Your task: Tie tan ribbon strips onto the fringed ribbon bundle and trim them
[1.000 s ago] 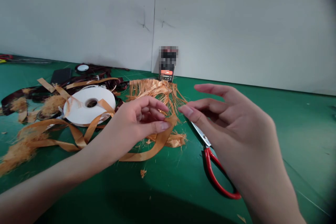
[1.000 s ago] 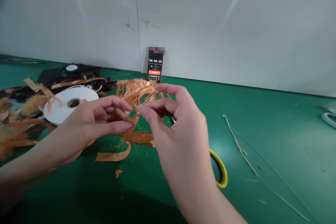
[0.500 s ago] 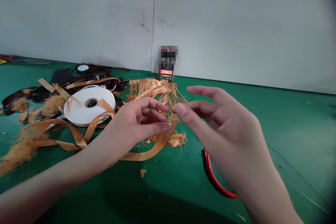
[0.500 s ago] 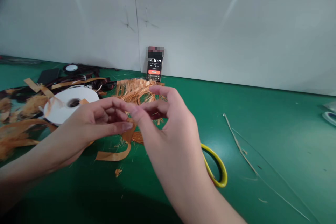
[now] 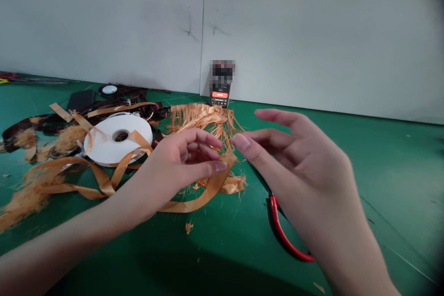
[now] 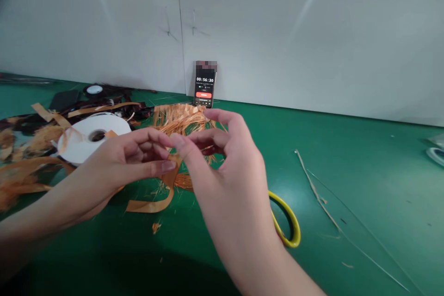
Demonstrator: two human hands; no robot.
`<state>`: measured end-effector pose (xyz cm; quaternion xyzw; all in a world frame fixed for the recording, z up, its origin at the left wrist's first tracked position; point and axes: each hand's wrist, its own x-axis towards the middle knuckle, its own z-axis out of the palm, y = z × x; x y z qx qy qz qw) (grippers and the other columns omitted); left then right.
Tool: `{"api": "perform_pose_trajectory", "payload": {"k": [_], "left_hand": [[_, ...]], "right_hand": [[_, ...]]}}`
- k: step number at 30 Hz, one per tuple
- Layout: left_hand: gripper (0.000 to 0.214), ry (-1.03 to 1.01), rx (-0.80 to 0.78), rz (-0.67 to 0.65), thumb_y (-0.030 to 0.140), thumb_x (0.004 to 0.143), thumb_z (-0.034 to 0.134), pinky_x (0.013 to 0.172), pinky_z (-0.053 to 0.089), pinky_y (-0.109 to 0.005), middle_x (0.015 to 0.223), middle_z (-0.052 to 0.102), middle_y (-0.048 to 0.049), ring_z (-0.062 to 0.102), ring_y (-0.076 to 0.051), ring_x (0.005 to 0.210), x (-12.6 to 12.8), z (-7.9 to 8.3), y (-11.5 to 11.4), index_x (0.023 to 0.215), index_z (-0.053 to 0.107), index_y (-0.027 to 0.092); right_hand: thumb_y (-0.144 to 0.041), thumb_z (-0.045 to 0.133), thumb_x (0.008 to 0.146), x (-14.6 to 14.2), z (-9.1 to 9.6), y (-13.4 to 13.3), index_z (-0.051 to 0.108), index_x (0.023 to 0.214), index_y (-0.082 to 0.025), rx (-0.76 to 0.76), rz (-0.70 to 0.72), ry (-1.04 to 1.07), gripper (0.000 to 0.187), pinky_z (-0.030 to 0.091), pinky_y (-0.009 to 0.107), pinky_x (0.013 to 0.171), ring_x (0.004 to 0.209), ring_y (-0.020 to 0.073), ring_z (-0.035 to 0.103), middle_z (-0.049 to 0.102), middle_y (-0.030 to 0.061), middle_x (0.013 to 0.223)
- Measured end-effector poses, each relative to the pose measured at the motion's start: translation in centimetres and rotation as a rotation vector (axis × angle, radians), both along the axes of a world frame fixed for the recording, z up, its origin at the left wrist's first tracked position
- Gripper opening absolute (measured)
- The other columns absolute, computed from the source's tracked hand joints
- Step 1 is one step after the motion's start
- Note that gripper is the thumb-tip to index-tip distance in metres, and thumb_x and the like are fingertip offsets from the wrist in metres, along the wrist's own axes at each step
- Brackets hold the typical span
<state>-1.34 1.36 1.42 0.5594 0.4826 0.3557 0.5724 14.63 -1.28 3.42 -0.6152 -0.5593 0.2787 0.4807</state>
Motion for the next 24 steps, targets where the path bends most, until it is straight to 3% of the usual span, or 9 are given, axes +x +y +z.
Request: {"api": "perform_pose_trajectory", "payload": {"k": [2,5,13,24], "left_hand": [[0.022,-0.018,-0.006,-0.007,0.020,0.072,0.075,0.072,0.053,-0.023,0.079,0.067,0.0023,0.067,-0.013,0.077,0.16,0.11,0.01,0.089,0.061,0.018],[0.022,-0.021,-0.003,-0.006,0.020,0.072,0.076,0.069,0.053,-0.022,0.078,0.067,0.0032,0.065,-0.012,0.074,0.29,0.16,0.09,0.088,0.061,0.019],[0.024,-0.003,-0.005,-0.015,0.022,0.072,0.078,0.069,0.054,-0.020,0.079,0.068,0.0031,0.066,-0.011,0.076,-0.24,-0.02,0.00,0.091,0.063,0.020],[0.023,0.026,-0.009,-0.038,0.023,0.070,0.078,0.066,0.056,-0.025,0.075,0.071,0.0005,0.069,-0.015,0.072,-0.04,-0.04,0.06,0.088,0.064,0.019]], "right_hand": [[-0.036,0.076,0.074,0.14,-0.02,0.02,0.059,0.110,-0.020,-0.042,0.069,-0.032,0.043,0.055,0.030,0.057,0.069,0.0184,0.069,0.076,0.0021,0.080],[-0.029,0.073,0.076,0.49,-0.16,0.24,0.062,0.108,-0.018,-0.031,0.116,-0.112,0.035,0.055,0.029,0.060,0.072,0.0172,0.069,0.077,0.0035,0.088],[-0.023,0.072,0.076,0.42,-0.19,0.55,0.065,0.100,-0.017,0.032,0.052,-0.160,0.026,0.053,0.023,0.053,0.064,0.0132,0.067,0.075,0.0056,0.092],[-0.032,0.070,0.081,0.84,-0.48,0.43,0.065,0.104,-0.020,0.073,0.055,-0.242,0.027,0.054,0.026,0.054,0.065,0.0141,0.068,0.073,0.0067,0.106]]}}
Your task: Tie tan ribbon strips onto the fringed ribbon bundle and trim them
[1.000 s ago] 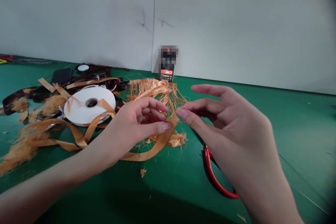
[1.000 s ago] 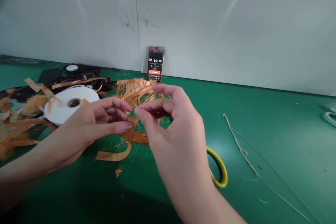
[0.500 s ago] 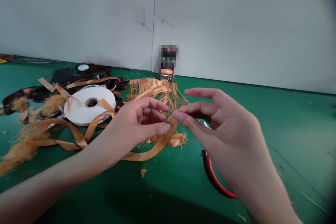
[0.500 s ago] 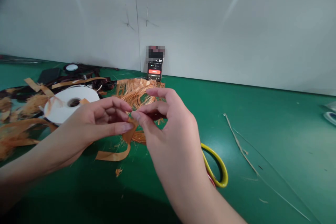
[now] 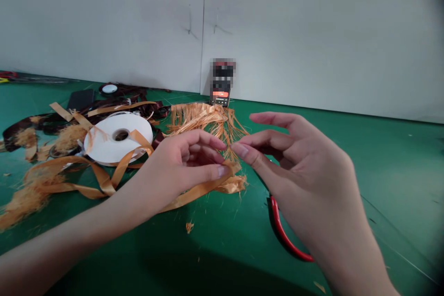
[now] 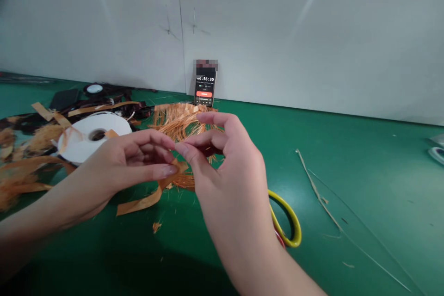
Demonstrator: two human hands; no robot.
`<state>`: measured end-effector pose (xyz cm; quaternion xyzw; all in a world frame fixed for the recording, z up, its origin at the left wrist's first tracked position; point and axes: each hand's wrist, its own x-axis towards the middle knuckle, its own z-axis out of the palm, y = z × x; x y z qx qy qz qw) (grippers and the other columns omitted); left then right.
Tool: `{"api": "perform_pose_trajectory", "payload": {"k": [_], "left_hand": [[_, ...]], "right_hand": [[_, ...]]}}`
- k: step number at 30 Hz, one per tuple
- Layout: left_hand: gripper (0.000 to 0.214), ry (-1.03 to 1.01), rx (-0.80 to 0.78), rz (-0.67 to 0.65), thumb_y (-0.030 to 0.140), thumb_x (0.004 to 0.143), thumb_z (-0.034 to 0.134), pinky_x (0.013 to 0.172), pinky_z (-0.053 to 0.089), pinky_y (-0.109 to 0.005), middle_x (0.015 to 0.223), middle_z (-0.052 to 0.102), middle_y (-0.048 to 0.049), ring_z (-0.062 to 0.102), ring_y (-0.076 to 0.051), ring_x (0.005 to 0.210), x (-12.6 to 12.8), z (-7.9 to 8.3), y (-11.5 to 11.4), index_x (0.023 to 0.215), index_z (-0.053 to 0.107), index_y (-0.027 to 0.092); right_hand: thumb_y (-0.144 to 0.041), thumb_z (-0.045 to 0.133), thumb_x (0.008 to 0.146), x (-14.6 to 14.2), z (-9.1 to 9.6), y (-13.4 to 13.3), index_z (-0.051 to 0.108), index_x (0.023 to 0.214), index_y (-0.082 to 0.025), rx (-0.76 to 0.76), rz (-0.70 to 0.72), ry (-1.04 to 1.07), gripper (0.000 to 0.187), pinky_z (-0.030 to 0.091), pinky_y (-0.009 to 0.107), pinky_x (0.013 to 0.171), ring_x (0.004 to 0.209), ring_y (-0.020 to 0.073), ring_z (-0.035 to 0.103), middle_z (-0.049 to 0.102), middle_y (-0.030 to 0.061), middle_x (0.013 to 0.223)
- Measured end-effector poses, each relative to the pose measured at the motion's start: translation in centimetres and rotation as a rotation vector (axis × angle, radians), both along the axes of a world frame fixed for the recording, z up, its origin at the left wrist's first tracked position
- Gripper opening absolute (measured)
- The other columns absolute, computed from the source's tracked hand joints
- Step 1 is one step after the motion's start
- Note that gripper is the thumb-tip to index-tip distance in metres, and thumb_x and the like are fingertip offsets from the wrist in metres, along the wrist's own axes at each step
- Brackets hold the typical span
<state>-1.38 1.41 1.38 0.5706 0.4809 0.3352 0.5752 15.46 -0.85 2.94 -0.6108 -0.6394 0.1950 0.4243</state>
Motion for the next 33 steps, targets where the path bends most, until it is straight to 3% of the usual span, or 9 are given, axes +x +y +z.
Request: {"api": "perform_pose_trajectory", "payload": {"k": [6,10,13,18,23,28,33], "left_hand": [[0.022,-0.005,0.007,-0.007,0.022,0.070,0.078,0.066,0.055,-0.023,0.074,0.071,0.0016,0.067,-0.013,0.069,-0.04,0.10,0.08,0.088,0.065,0.019],[0.020,-0.014,0.003,-0.003,0.021,0.071,0.077,0.064,0.054,-0.020,0.072,0.070,0.0030,0.067,-0.011,0.068,-0.03,0.16,0.14,0.088,0.065,0.019],[0.021,-0.006,0.005,0.008,0.021,0.070,0.077,0.067,0.055,-0.023,0.073,0.071,0.0019,0.068,-0.013,0.071,0.05,0.15,0.10,0.087,0.065,0.019],[0.019,-0.037,0.021,0.044,0.021,0.071,0.075,0.066,0.055,-0.024,0.076,0.071,0.0007,0.070,-0.016,0.075,0.08,0.11,-0.03,0.086,0.063,0.020],[0.018,-0.035,0.047,0.045,0.019,0.071,0.075,0.062,0.053,-0.020,0.074,0.069,0.0026,0.068,-0.013,0.070,-0.05,0.21,-0.01,0.086,0.064,0.020],[0.017,-0.060,0.023,0.038,0.019,0.072,0.075,0.066,0.054,-0.020,0.075,0.069,0.0034,0.068,-0.011,0.071,-0.12,0.06,-0.02,0.086,0.064,0.020],[0.020,-0.041,0.019,0.036,0.021,0.073,0.077,0.072,0.055,-0.021,0.078,0.070,0.0028,0.069,-0.012,0.077,-0.28,-0.19,0.04,0.089,0.064,0.020]], "right_hand": [[-0.033,0.071,0.080,-0.33,0.18,-0.20,0.065,0.105,-0.020,-0.034,-0.023,0.081,0.029,0.057,0.027,0.059,0.065,0.0145,0.068,0.075,0.0050,0.097],[-0.031,0.071,0.080,-0.73,0.26,-0.29,0.061,0.105,-0.021,-0.047,-0.021,0.157,0.028,0.058,0.027,0.063,0.067,0.0151,0.068,0.075,0.0002,0.079],[-0.033,0.069,0.081,-0.93,0.25,-0.37,0.059,0.108,-0.022,-0.043,-0.059,0.228,0.030,0.057,0.027,0.056,0.063,0.0157,0.068,0.074,-0.0015,0.072],[-0.042,0.071,0.076,-0.85,0.15,-0.33,0.056,0.113,-0.021,-0.136,0.026,0.220,0.044,0.054,0.030,0.051,0.069,0.0206,0.070,0.076,0.0038,0.080],[-0.025,0.067,0.073,-0.67,0.04,-0.15,0.057,0.114,-0.018,-0.146,0.063,0.101,0.043,0.055,0.029,0.057,0.085,0.0221,0.071,0.076,0.0073,0.095],[-0.022,0.067,0.074,-0.61,0.39,-0.18,0.058,0.109,-0.018,-0.115,0.024,0.122,0.037,0.052,0.026,0.052,0.069,0.0167,0.068,0.075,0.0035,0.084],[-0.026,0.068,0.078,-0.87,0.51,-0.27,0.054,0.109,-0.021,-0.093,-0.081,0.218,0.033,0.051,0.028,0.056,0.066,0.0161,0.066,0.074,-0.0004,0.077]]}}
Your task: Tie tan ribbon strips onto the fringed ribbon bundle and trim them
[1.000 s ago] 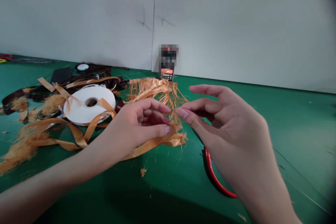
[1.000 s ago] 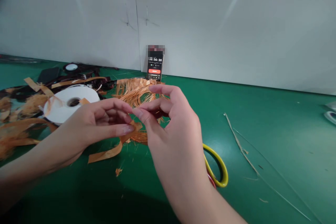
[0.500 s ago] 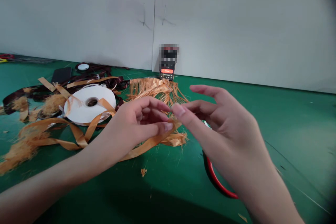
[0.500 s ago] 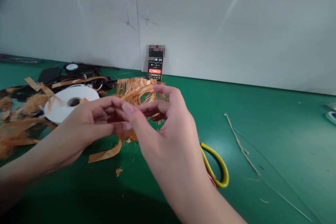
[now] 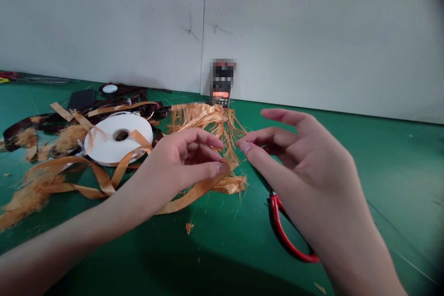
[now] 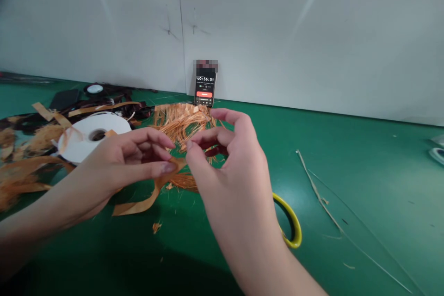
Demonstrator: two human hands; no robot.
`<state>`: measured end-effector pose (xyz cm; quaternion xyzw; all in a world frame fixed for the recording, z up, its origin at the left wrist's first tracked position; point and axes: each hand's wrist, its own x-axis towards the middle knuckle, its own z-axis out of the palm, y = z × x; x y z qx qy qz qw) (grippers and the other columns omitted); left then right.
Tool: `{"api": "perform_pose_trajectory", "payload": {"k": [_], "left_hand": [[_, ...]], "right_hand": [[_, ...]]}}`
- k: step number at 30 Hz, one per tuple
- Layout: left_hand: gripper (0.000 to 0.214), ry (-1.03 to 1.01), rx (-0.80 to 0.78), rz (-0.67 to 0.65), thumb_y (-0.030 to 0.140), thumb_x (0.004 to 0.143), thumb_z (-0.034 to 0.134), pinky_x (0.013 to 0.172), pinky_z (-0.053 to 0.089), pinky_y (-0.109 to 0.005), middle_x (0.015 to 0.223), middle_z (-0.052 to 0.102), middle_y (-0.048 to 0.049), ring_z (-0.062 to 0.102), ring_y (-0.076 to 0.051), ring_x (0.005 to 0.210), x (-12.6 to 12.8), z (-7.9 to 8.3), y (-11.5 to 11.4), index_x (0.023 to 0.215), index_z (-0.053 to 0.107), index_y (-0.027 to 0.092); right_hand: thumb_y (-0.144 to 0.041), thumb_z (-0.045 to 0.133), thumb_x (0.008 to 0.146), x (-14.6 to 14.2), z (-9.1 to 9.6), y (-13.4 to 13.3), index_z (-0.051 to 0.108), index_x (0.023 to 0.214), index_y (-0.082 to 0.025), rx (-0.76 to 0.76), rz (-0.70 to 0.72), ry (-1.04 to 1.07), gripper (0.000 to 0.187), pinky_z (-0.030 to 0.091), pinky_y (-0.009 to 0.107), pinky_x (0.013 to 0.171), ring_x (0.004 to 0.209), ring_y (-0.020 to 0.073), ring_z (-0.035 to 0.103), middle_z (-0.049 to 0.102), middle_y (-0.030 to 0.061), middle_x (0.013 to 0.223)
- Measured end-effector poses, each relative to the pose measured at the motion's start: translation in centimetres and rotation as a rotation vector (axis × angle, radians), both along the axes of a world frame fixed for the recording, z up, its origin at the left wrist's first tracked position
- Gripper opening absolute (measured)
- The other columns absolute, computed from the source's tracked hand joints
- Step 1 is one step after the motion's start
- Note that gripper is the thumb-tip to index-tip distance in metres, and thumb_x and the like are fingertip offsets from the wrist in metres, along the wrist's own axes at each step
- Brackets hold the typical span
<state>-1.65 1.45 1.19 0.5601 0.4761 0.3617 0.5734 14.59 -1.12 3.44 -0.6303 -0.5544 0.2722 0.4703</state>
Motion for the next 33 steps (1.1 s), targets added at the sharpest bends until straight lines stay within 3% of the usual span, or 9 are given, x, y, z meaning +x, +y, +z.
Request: {"api": "perform_pose_trajectory", "payload": {"k": [7,12,17,23,33], "left_hand": [[0.021,-0.009,0.004,0.023,0.020,0.070,0.078,0.069,0.054,-0.019,0.073,0.067,0.0041,0.067,-0.010,0.071,0.3,0.1,0.0,0.086,0.065,0.018],[0.021,-0.039,-0.008,0.017,0.018,0.071,0.077,0.068,0.055,-0.018,0.076,0.071,0.0034,0.068,-0.010,0.073,0.3,0.1,0.0,0.088,0.065,0.019],[0.019,-0.023,0.006,-0.022,0.020,0.072,0.079,0.066,0.054,-0.016,0.074,0.071,0.0035,0.067,-0.009,0.071,0.3,-0.2,0.1,0.086,0.067,0.020],[0.019,-0.017,-0.013,-0.024,0.021,0.071,0.080,0.062,0.053,-0.013,0.072,0.070,0.0052,0.065,-0.007,0.068,0.2,-0.2,0.0,0.086,0.068,0.022],[0.021,-0.015,-0.043,-0.076,0.023,0.071,0.080,0.065,0.055,-0.016,0.072,0.070,0.0051,0.067,-0.008,0.068,0.1,-0.4,-0.1,0.087,0.068,0.022]], "right_hand": [[-0.032,0.065,0.082,-0.2,0.2,-0.1,0.051,0.115,-0.020,-0.060,0.020,0.134,0.038,0.052,0.028,0.055,0.078,0.0186,0.069,0.074,0.0023,0.084],[-0.037,0.072,0.076,0.2,0.0,0.2,0.053,0.113,-0.021,-0.158,0.127,0.013,0.044,0.053,0.029,0.058,0.074,0.0188,0.068,0.075,0.0017,0.083],[-0.029,0.071,0.077,0.8,-0.5,0.8,0.056,0.104,-0.021,-0.095,0.194,-0.028,0.032,0.052,0.029,0.058,0.062,0.0154,0.065,0.074,-0.0010,0.072],[-0.027,0.069,0.080,1.4,-0.7,1.0,0.056,0.098,-0.020,-0.054,0.203,-0.065,0.023,0.055,0.027,0.064,0.070,0.0143,0.067,0.073,0.0022,0.083],[-0.018,0.066,0.081,1.2,-0.6,0.9,0.049,0.083,-0.025,-0.003,0.192,-0.032,0.019,0.056,0.028,0.066,0.073,0.0156,0.069,0.069,-0.0004,0.074]]}}
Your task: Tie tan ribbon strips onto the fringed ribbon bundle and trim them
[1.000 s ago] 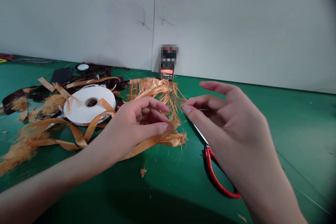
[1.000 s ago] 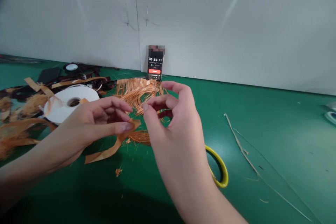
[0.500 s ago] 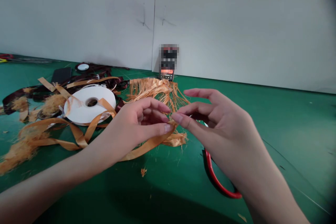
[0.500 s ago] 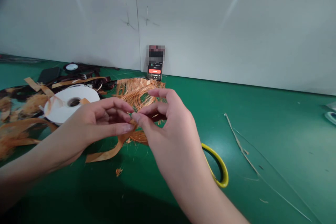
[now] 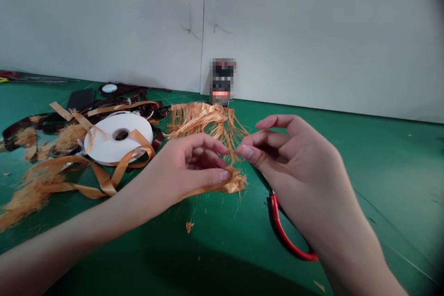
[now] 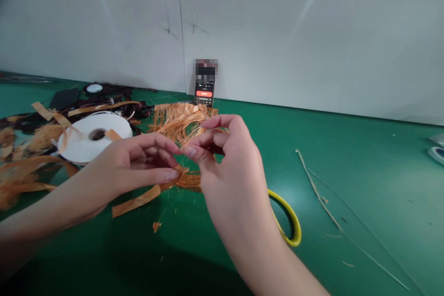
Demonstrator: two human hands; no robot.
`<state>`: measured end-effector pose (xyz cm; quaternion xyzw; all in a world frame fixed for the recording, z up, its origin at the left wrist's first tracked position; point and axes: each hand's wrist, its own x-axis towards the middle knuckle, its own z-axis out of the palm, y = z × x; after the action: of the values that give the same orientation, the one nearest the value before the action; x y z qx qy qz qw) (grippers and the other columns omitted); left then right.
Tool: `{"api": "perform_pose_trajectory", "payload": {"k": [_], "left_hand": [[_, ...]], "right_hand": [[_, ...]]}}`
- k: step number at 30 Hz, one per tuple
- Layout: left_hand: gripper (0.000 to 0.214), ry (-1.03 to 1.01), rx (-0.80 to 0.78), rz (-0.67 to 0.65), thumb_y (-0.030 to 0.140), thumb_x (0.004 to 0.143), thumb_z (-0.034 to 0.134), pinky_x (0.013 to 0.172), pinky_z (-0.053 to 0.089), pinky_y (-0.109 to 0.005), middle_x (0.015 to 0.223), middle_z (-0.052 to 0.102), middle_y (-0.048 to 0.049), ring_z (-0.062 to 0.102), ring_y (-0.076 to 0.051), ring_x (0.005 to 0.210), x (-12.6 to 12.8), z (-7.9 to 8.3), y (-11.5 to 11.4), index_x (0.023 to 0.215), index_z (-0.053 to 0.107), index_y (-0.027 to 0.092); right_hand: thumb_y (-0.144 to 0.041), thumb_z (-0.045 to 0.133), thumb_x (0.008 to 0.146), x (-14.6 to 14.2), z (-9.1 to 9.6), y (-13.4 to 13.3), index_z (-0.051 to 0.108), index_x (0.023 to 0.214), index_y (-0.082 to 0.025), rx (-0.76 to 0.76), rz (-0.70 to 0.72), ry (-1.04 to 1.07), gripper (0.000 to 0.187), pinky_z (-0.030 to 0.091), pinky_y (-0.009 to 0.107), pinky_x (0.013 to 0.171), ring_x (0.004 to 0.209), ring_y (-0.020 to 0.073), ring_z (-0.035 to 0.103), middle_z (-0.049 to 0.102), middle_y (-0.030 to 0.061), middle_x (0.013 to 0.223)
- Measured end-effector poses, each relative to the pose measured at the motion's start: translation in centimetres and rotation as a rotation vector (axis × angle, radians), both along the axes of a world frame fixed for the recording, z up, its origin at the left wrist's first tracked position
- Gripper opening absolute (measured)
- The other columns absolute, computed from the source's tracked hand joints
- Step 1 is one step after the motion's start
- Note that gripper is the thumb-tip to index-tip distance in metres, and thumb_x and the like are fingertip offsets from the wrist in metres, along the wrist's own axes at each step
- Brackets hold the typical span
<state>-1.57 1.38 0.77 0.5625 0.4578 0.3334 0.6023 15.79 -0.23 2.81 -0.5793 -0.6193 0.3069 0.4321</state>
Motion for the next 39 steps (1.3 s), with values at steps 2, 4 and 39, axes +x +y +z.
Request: {"api": "perform_pose_trajectory", "payload": {"k": [2,4,39], "left_hand": [[0.021,0.012,0.004,0.000,0.022,0.071,0.080,0.065,0.055,-0.016,0.072,0.071,0.0047,0.067,-0.009,0.068,0.0,0.0,0.0,0.087,0.068,0.022],[0.021,0.026,0.011,0.007,0.023,0.071,0.080,0.064,0.055,-0.016,0.072,0.071,0.0047,0.067,-0.009,0.068,0.0,0.1,0.0,0.087,0.068,0.022],[0.023,-0.035,0.097,0.191,0.025,0.077,0.077,0.073,0.051,-0.020,0.085,0.066,0.0029,0.063,-0.011,0.083,0.3,0.0,-0.2,0.096,0.065,0.021]], "right_hand": [[-0.018,0.066,0.081,0.0,0.0,0.0,0.047,0.084,-0.025,0.002,-0.003,0.010,0.021,0.056,0.029,0.066,0.072,0.0160,0.070,0.070,-0.0011,0.072],[-0.021,0.067,0.081,0.0,0.0,0.0,0.046,0.087,-0.026,-0.006,-0.009,0.026,0.023,0.055,0.030,0.065,0.069,0.0165,0.069,0.071,-0.0017,0.071],[-0.019,0.074,0.069,-1.2,0.3,-0.8,0.048,0.107,-0.022,-0.176,-0.032,0.306,0.046,0.059,0.026,0.061,0.072,0.0146,0.070,0.067,0.0018,0.095]]}}
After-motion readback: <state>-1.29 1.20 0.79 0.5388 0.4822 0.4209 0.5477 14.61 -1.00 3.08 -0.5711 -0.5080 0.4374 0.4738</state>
